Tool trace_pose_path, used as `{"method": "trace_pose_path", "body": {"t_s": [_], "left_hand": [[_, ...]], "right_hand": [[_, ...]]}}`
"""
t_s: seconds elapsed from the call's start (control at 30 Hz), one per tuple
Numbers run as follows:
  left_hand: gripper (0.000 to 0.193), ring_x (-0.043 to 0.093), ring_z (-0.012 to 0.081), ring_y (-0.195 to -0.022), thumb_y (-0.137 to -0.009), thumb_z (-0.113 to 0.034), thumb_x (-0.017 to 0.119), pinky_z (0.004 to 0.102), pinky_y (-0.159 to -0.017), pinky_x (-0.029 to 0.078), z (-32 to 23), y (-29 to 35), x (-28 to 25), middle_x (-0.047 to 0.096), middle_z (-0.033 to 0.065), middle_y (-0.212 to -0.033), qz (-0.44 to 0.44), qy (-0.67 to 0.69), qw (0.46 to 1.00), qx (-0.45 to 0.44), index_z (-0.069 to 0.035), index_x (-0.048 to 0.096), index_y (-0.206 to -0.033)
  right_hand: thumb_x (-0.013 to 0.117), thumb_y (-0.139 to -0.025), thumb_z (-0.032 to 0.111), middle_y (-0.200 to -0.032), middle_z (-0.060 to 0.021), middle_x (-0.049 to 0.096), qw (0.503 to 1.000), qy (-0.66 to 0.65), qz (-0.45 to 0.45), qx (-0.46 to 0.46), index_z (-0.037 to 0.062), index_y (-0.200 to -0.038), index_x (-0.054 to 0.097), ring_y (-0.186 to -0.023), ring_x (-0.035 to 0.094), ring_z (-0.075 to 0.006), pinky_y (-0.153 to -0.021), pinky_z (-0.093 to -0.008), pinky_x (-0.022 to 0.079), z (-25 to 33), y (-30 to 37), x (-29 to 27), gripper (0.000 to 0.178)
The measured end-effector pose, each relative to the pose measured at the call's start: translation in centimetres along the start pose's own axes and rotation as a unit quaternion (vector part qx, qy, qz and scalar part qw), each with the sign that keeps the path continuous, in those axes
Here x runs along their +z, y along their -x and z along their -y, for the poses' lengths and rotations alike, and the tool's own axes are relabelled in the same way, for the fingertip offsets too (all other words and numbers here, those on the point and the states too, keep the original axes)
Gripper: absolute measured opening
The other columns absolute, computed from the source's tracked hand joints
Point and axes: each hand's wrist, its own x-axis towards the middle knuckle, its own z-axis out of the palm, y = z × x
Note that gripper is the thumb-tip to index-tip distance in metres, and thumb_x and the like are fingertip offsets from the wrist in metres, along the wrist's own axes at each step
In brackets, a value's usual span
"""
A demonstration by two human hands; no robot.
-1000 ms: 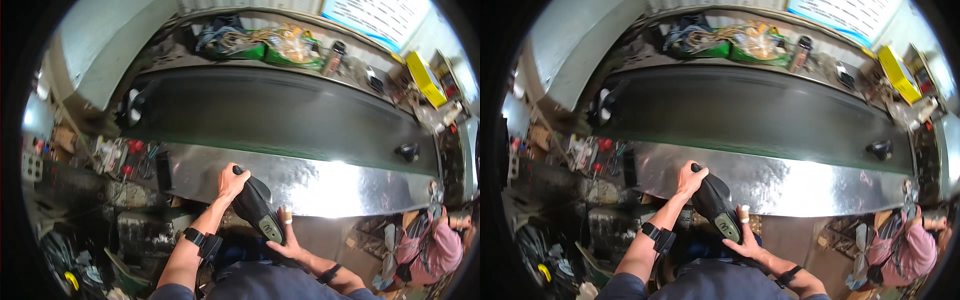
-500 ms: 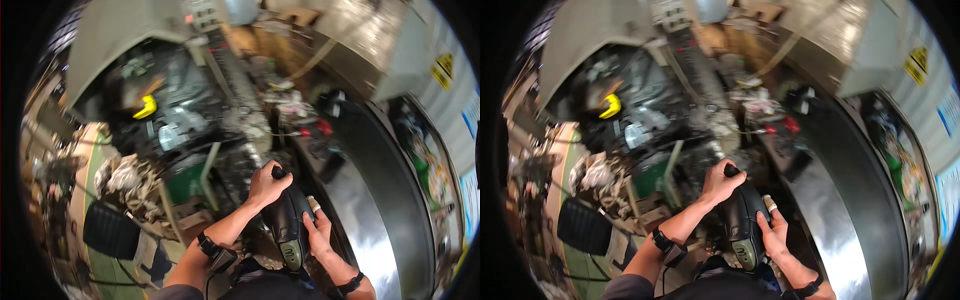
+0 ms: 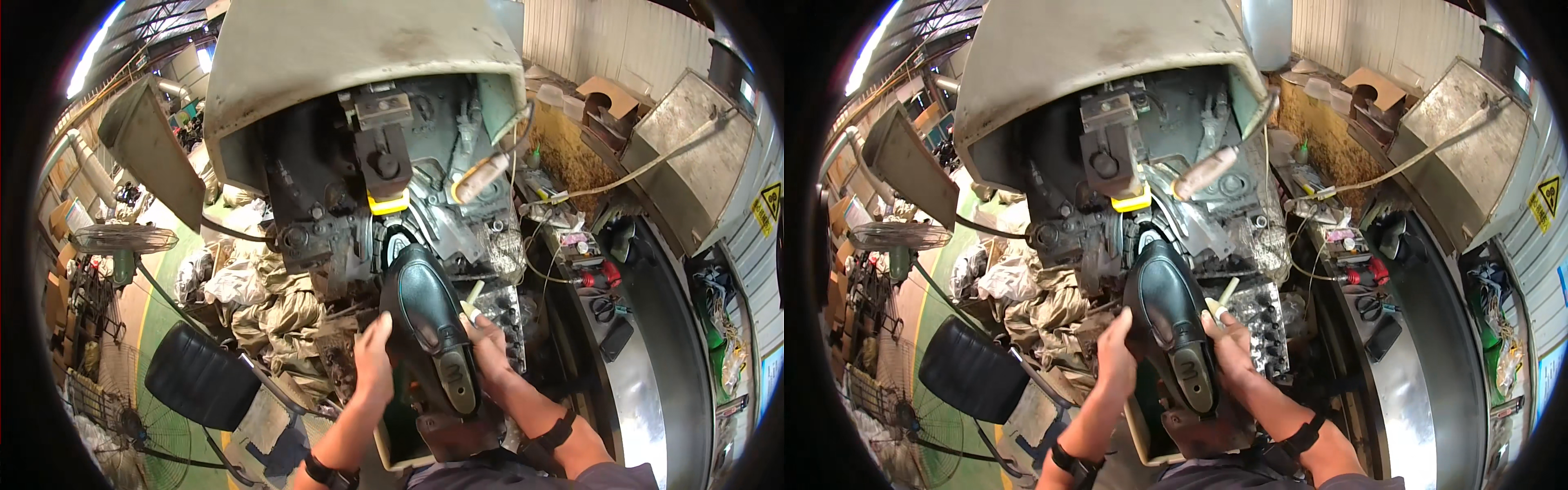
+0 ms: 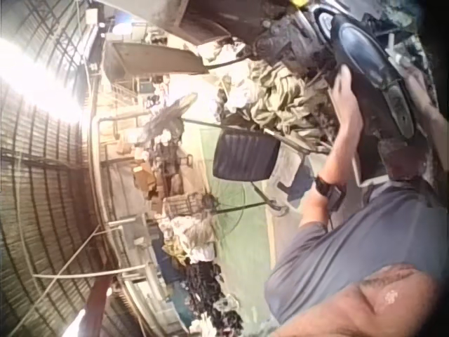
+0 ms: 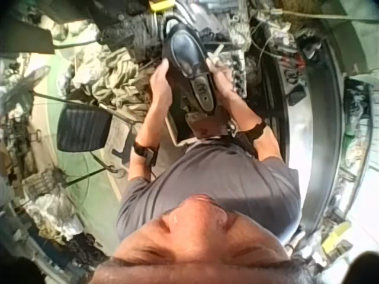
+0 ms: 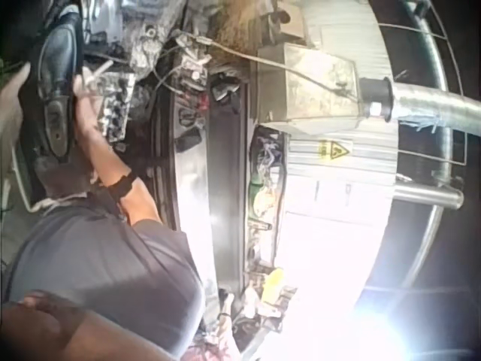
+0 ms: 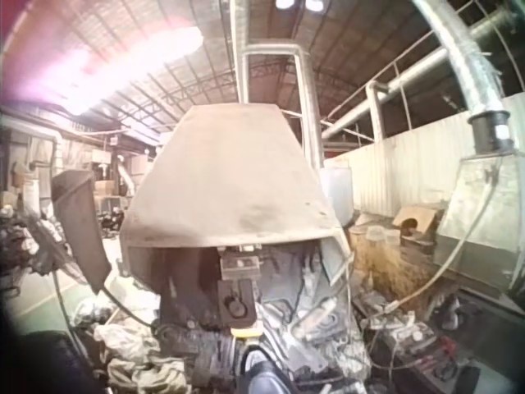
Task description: The recorder is using a shoe lasting machine to shape and attach the upper part of the shoe to the last.
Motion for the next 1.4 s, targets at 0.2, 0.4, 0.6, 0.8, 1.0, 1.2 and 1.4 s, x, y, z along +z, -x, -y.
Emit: {"method": "trace_pose_path", "body": {"t_s": [0.2, 0.4, 0.6, 0.8, 1.0, 1.2, 1.4], "left_hand": [[0.025, 0.063, 0.0120, -0.076, -0.097, -0.029, 0.071, 0.0252, -0.067, 0.046, 0.5, -1.7, 0.4, 0.071, 0.0017, -0.091, -0.020, 0.088, 0.993, -0.079, -0.005, 0.071, -0.101], [0.020, 0.062, 0.0110, -0.079, -0.096, -0.026, 0.071, 0.0267, -0.067, 0.041, 0.7, -4.9, 0.4, 0.071, -0.0004, -0.091, -0.087, 0.099, 0.986, -0.105, -0.007, 0.072, -0.101], [0.027, 0.063, 0.0153, -0.092, -0.099, -0.030, 0.066, 0.0315, -0.078, 0.045, 1.4, -6.7, -0.4, 0.071, 0.0015, -0.104, -0.035, 0.108, 0.986, -0.122, -0.008, 0.069, -0.114], [0.029, 0.063, 0.0161, -0.093, -0.099, -0.031, 0.066, 0.0324, -0.080, 0.046, 1.0, -6.3, -0.3, 0.071, 0.0020, -0.104, -0.064, 0.092, 0.984, -0.138, -0.007, 0.069, -0.115], [0.028, 0.064, 0.0161, -0.085, -0.099, -0.032, 0.065, 0.0314, -0.075, 0.047, 2.8, -6.5, 0.0, 0.071, 0.0020, -0.098, -0.092, 0.094, 0.982, -0.134, -0.007, 0.069, -0.111], [0.023, 0.066, 0.0158, -0.078, -0.100, -0.026, 0.067, 0.0310, -0.070, 0.052, 4.4, -7.5, 1.2, 0.070, 0.0031, -0.093, -0.164, 0.180, 0.964, -0.105, -0.003, 0.069, -0.102], [0.028, 0.060, 0.0105, -0.085, -0.101, -0.029, 0.066, 0.0270, -0.077, 0.048, 8.1, -9.2, 0.3, 0.069, 0.0013, -0.094, -0.177, 0.180, 0.968, -0.009, -0.001, 0.069, -0.096]], "right_hand": [[0.066, -0.099, 0.012, -0.108, -0.0082, 0.069, 0.998, -0.056, -0.029, 0.030, 0.0026, -0.136, 0.052, -0.087, 0.067, -0.0156, -0.076, -0.0317, 0.057, -1.1, -5.6, 1.8, 0.041], [0.065, -0.099, 0.008, -0.106, -0.0092, 0.068, 0.998, -0.061, -0.022, 0.010, 0.0033, -0.136, 0.048, -0.087, 0.067, -0.0161, -0.075, -0.0326, 0.058, -1.6, -9.1, 2.4, 0.041], [0.066, -0.098, 0.005, -0.104, -0.0123, 0.066, 0.996, -0.087, -0.034, 0.009, 0.0061, -0.143, 0.032, -0.085, 0.068, -0.0187, -0.071, -0.0337, 0.059, -1.6, -10.2, 2.5, 0.056], [0.066, -0.098, 0.005, -0.105, -0.0141, 0.067, 0.996, -0.060, -0.052, 0.036, 0.0027, -0.144, 0.030, -0.086, 0.069, -0.0196, -0.071, -0.0349, 0.058, -0.8, -9.5, 3.5, 0.058], [0.066, -0.098, 0.006, -0.106, -0.0152, 0.068, 0.996, -0.060, -0.058, 0.032, 0.0034, -0.146, 0.028, -0.084, 0.069, -0.0202, -0.071, -0.0350, 0.059, -1.2, -9.8, 2.7, 0.061], [0.065, -0.098, 0.006, -0.105, -0.0161, 0.069, 0.997, -0.064, -0.033, 0.008, 0.0057, -0.145, 0.029, -0.083, 0.070, -0.0196, -0.071, -0.0346, 0.060, -2.9, -11.5, 1.3, 0.059], [0.068, -0.097, 0.005, -0.103, -0.0149, 0.069, 0.997, -0.039, -0.047, -0.056, 0.0076, -0.143, 0.032, -0.081, 0.069, -0.0185, -0.067, -0.0330, 0.060, -4.4, -12.1, 1.5, 0.058]]}}
